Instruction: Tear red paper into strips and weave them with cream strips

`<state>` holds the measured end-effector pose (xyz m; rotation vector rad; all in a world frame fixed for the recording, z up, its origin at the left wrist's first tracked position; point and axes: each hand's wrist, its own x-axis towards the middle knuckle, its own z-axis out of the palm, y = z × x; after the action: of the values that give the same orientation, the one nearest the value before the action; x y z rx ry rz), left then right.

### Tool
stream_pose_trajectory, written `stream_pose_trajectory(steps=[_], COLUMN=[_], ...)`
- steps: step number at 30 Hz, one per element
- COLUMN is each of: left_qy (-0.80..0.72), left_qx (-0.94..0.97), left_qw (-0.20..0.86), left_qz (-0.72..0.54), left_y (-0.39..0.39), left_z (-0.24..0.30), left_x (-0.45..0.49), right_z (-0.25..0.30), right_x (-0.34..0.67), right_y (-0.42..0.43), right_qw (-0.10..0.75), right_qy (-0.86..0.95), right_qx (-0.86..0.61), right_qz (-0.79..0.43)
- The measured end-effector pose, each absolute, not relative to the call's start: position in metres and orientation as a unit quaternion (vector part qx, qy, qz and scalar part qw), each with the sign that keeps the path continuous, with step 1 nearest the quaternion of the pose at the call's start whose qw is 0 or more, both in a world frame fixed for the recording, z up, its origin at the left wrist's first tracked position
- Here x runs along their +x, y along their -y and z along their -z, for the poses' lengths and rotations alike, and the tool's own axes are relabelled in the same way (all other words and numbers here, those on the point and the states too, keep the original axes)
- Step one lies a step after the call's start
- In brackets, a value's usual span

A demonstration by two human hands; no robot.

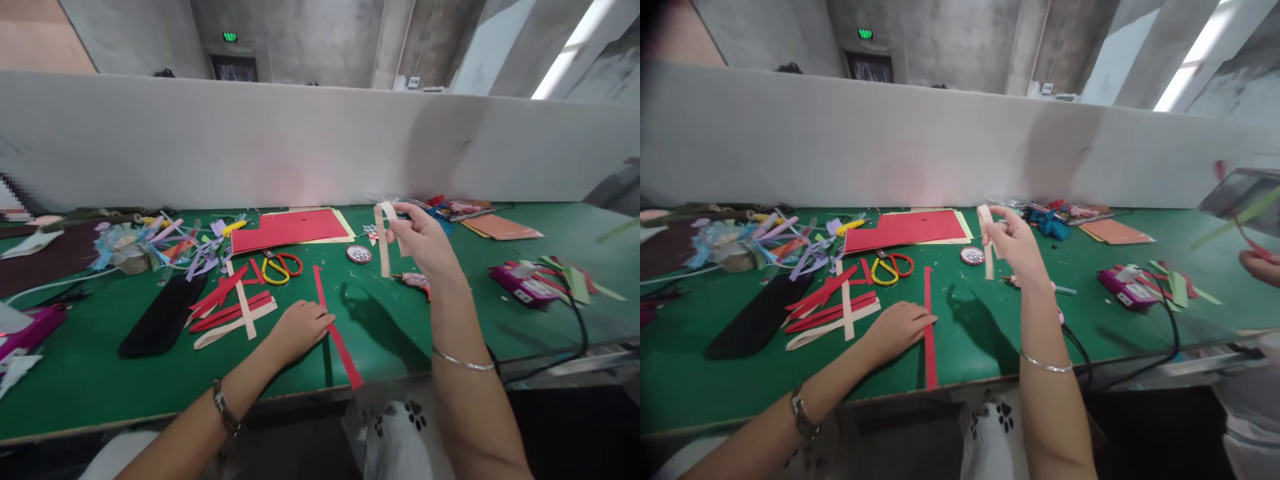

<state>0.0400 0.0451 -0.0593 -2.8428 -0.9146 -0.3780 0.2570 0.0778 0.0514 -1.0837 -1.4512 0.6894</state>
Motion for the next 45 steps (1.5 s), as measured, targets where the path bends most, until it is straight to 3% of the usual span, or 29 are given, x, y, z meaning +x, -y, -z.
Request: stream_pose_trajectory(steps=[5,11,16,20,23,24,37,45], left_qy=[0.299,0.246,0.239,0.238,0.242,0.246,0.181,0.214], left_qx=[-0.941,-0.944,-0.942,-0.940,-0.937,-0.936,-0.899,-0.905], left_qw=[0.055,0.161,0.166,0.171,0.174,0.173,0.312,0.283], left_qz=[0.150,0.149,0.168,0.176,0.179,0.181,0.249,0.233], left_y=[-0.044,-0.038,-0.037,-0.037,-0.038,-0.038,-0.030,-0.031], left_z=[0.060,0.063,0.063,0.061,0.061,0.061,0.053,0.058], left_x=[0.036,0.036,0.036,0.035,0.035,0.035,0.039,0.041], right_z=[-0.042,-0.050,-0.089,-0.094,-0.072,-0.063,0.000,0.000], right_x=[0.250,0.253,0.264,0.246,0.217,0.207,0.162,0.152], right_y=[-0.077,-0.069,-0.059,-0.076,-0.097,-0.103,-0.116,-0.112], right_qw=[0.539,0.456,0.302,0.227,0.015,-0.013,-0.031,0.006], right_qy=[0.620,0.675,0.724,0.723,0.733,0.727,0.637,0.677], right_qx=[-0.478,-0.437,-0.369,-0.377,-0.344,-0.344,-0.347,-0.313], right_qz=[-0.311,-0.381,-0.498,-0.533,-0.587,-0.594,-0.687,-0.667])
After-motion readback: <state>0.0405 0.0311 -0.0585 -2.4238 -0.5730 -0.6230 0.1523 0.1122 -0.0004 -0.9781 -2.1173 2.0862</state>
